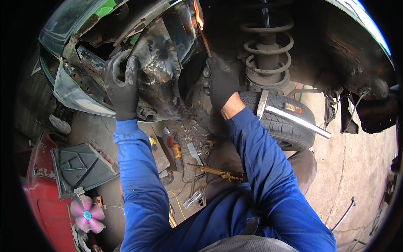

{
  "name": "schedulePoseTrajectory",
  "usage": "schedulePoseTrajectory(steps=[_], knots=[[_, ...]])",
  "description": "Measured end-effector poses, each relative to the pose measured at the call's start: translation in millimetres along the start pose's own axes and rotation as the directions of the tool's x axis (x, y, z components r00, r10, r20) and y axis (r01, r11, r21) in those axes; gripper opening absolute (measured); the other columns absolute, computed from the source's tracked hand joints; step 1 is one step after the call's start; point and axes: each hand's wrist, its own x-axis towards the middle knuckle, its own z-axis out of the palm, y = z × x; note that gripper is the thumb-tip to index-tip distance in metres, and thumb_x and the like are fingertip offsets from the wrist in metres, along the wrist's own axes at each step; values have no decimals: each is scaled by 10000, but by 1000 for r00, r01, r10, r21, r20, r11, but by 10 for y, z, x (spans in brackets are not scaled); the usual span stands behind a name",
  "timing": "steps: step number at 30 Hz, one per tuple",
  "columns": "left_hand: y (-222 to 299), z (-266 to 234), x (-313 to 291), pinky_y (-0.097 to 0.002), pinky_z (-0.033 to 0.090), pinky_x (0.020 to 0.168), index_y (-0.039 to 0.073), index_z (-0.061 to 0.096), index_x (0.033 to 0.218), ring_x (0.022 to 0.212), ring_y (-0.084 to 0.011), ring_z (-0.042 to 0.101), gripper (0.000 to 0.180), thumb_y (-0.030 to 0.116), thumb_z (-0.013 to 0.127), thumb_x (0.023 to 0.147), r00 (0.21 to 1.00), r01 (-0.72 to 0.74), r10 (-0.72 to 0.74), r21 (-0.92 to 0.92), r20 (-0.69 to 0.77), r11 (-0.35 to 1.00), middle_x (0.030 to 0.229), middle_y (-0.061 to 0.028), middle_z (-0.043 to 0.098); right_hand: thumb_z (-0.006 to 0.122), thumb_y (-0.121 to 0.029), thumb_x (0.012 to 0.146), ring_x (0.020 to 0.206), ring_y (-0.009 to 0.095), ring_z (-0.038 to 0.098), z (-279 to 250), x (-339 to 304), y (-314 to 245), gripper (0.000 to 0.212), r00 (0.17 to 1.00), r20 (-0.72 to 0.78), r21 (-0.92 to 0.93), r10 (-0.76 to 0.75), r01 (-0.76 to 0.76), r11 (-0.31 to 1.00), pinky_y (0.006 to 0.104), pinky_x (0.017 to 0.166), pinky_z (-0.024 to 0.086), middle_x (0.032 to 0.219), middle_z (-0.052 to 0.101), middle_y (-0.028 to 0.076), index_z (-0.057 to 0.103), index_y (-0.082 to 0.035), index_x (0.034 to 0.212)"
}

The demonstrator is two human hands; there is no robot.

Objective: The person uses a welding torch to heat and weld sections of a car's front frame and suspension area. They repeatedly apply heat, insert a welding rod, and use a hammer to adjust the metal. The work is performed in a cluttered auto repair shop with tools and parts visible on the floor.

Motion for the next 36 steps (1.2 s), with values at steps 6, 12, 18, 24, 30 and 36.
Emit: schedulePoseTrajectory(steps=[6,12,18,24,30,36], knots=[[-91,38,-36,-477,482,1137,91,793,1249,1241,-335,660,265,213,802,1013,998,-57,56,-14,-37,998,1266,-117,751,571,-245,1130,929,368,752,375,572,121,429,940,-43,-471,-338,280,837,472,866,587,1081,780,236,662,-35,1493],[-156,95,-12,-483,479,1140,121,803,1238,1228,-344,657,277,217,828,979,985,-140,137,-20,-101,990,1239,-96,770,583,-250,1112,844,261,720,302,104,185,430,939,46,-567,-341,306,765,396,785,577,930,737,170,665,-33,1475],[-176,119,-34,-467,495,1128,82,786,1269,1239,-340,674,266,156,786,1013,972,-194,198,44,-128,980,1268,-120,768,534,-239,1130,612,146,623,341,-35,-11,541,990,-36,-337,-139,119,934,333,573,527,787,667,60,532,-53,1637],[-175,103,-2,-465,499,1135,107,796,1261,1235,-328,678,279,163,811,988,966,-216,216,20,-143,976,1276,-74,786,554,-212,1117,540,130,569,376,-109,14,444,990,-55,-298,-126,104,949,318,484,464,790,635,34,598,-30,1519],[-178,123,-13,-461,505,1128,123,811,1245,1221,-329,677,274,164,829,974,967,-207,204,-4,-155,978,1260,-63,790,623,-244,1088,639,147,647,328,-225,-355,597,976,71,-613,-206,205,763,324,587,549,884,722,89,527,-6,1627],[-259,190,0,-467,506,1081,156,818,1234,1121,-300,700,298,229,850,947,940,-257,253,11,-229,966,1177,-61,787,666,-215,1067,1049,324,808,203,-358,-944,527,737,471,-868,-485,486,-106,405,910,617,1245,813,191,625,-3,1548]])
